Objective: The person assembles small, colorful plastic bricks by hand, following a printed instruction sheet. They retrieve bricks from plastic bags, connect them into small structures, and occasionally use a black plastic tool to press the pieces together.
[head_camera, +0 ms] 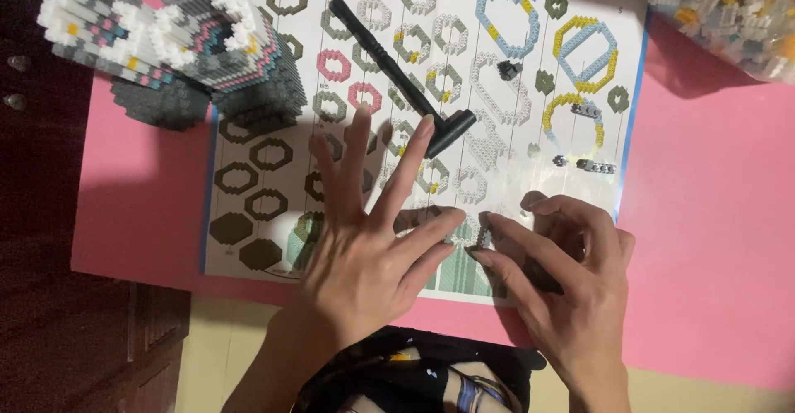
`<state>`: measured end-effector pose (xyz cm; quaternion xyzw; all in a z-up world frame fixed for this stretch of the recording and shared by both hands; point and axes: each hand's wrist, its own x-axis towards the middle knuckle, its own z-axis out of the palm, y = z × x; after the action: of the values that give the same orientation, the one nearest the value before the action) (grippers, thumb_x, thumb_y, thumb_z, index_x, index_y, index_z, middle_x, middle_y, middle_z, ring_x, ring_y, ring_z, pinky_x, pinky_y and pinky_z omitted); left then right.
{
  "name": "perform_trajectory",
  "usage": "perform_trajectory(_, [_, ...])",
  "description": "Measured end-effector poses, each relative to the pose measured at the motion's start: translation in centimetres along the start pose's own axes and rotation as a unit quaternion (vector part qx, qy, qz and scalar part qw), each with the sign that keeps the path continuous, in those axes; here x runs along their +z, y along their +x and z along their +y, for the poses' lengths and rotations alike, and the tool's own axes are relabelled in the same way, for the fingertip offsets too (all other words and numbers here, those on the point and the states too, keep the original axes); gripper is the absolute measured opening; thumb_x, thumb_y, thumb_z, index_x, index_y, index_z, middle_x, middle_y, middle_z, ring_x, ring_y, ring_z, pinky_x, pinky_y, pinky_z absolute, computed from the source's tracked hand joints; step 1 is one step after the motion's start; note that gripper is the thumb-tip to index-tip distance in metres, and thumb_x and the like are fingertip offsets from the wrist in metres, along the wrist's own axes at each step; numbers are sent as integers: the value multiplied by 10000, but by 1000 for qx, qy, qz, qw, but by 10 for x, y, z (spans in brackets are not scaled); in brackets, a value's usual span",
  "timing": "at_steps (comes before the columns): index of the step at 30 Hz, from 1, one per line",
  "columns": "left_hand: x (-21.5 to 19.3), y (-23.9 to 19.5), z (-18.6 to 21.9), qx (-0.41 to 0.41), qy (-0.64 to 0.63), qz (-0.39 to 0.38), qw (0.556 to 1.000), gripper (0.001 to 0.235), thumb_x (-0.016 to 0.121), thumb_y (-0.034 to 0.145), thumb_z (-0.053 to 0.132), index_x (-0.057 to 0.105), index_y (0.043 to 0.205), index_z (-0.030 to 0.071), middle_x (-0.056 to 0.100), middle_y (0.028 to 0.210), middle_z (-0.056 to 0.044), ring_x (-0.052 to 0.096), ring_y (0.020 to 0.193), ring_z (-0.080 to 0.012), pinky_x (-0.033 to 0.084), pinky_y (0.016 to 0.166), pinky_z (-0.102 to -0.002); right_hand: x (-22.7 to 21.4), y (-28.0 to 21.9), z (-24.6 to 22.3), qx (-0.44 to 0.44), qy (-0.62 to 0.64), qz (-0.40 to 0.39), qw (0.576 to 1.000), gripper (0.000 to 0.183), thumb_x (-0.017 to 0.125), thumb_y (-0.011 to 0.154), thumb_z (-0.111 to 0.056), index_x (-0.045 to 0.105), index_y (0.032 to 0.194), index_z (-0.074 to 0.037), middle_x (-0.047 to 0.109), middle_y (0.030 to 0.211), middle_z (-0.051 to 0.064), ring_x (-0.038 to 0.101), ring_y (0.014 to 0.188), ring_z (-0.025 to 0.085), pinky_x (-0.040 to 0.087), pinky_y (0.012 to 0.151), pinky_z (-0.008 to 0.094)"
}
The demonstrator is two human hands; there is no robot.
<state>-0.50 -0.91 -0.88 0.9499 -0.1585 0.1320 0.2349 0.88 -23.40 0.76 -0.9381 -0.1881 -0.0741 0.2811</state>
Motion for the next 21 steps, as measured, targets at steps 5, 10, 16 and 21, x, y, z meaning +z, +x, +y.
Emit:
perform_trajectory(5, [9,-2,7,-24,14,34,999,489,918,1000,481,671,1408,369,138,1774,-59,153,1638,-601,192,1325,-918,-1,-1,-1,6,13,0,1000,368,816,896,-377,832,1209,-183,590,1241,65,587,954,153,355,1035,352])
perform_trajectory(10, [7,-6,8,-23,81,4,996,853,998,977,577,459,1600,354,213,1757,-97,262,1629,-601,252,1316,-900,-2,-1,0,1,1,-3,1000,540,877,837,-428,767,1285,-147,614,1317,89,672,1041,180,325,1061,394])
perform_trajectory(16, [13,-22,24,-7,218,-66,974,916,672,1180,756,118,1701,245,80,1773,-128,132,1653,-440,200,1306,-861,-1,-8,1,-108,-59,65,990,392,791,984,-284,777,1280,-27,655,1158,211,624,984,259,392,954,430])
perform_trajectory(21, [-7,-11,42,-11,237,-89,967,654,468,1097,518,444,1660,186,286,1750,-104,246,1615,-333,428,1130,-622,5,-13,-3,-156,-138,47,977,330,687,1063,-264,745,1333,-85,717,1143,132,566,866,244,371,841,436])
